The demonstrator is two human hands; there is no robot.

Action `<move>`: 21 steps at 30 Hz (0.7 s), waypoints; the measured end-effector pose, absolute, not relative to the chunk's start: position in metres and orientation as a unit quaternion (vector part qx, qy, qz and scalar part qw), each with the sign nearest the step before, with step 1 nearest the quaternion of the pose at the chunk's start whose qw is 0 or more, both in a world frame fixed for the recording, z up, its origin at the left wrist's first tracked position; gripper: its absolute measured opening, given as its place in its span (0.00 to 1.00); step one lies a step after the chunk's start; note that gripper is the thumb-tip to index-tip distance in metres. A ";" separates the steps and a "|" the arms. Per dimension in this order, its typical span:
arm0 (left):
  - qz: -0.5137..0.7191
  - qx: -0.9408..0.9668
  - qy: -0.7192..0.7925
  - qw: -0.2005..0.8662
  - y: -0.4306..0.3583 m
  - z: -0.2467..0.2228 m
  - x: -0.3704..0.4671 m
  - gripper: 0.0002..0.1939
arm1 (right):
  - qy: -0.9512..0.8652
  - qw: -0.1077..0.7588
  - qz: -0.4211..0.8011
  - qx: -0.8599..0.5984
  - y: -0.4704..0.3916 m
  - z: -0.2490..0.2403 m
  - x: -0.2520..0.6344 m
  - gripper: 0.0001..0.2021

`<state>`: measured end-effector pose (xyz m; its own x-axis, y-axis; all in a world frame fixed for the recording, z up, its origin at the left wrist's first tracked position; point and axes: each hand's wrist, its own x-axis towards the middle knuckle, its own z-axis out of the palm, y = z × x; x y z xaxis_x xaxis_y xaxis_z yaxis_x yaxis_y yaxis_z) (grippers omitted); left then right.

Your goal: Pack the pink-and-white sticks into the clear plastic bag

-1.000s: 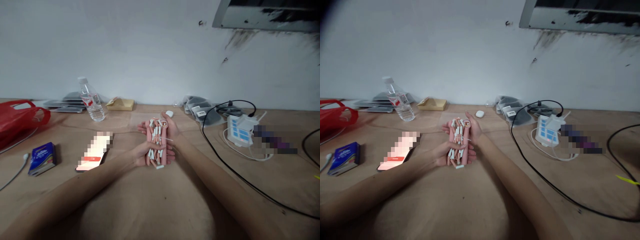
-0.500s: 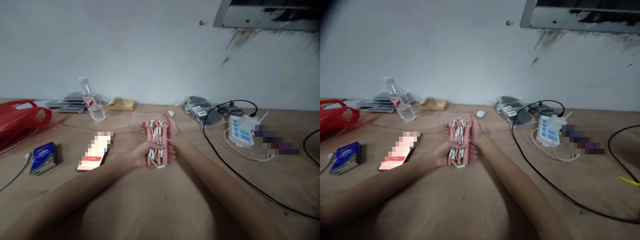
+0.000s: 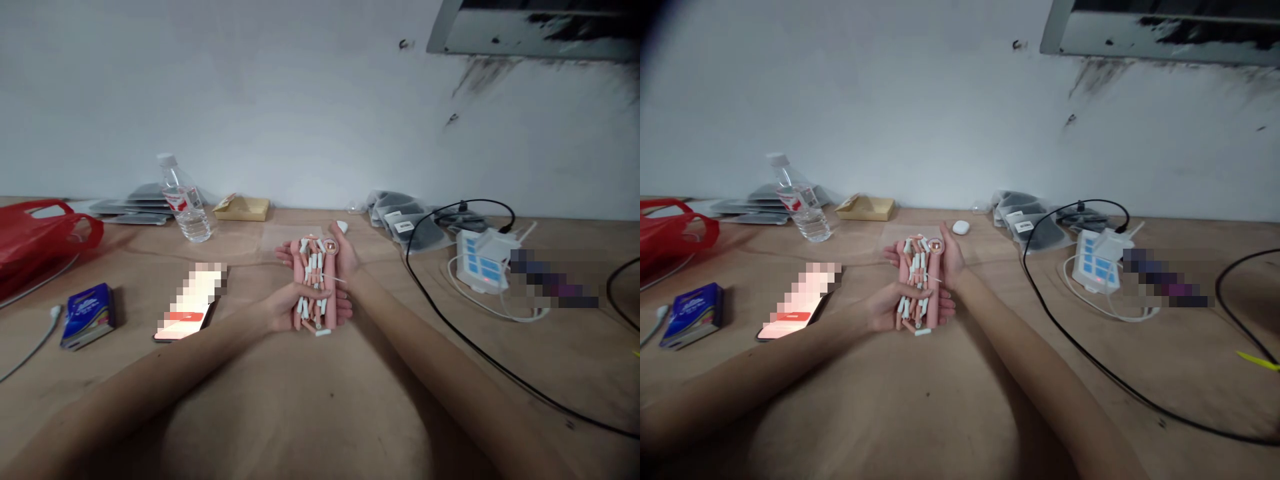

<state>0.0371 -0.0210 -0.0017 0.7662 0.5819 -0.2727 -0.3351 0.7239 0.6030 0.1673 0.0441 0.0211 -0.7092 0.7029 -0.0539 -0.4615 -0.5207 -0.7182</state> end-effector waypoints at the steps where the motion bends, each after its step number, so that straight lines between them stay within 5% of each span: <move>1: 0.253 0.276 0.234 0.897 -0.021 -0.001 0.037 0.20 | -0.348 0.343 0.856 -0.170 0.043 0.022 0.167 0.46; 10: 0.271 0.377 0.345 0.816 -0.016 0.006 0.034 0.10 | -0.360 0.381 0.835 -0.168 0.050 0.019 0.168 0.44; 16: 0.269 0.624 0.574 0.457 -0.002 0.016 0.018 0.07 | -0.408 0.506 0.705 -0.283 0.067 0.009 0.198 0.35; 21: 0.203 0.774 0.544 0.252 -0.005 0.024 0.010 0.22 | -0.517 0.494 0.597 -0.363 0.044 -0.019 0.231 0.38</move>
<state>0.0103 -0.0051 0.0236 0.3253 0.9448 0.0396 0.7400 -0.2805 0.6113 0.2315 0.0442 -0.0192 -0.2494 0.9653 0.0776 -0.2147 0.0230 -0.9764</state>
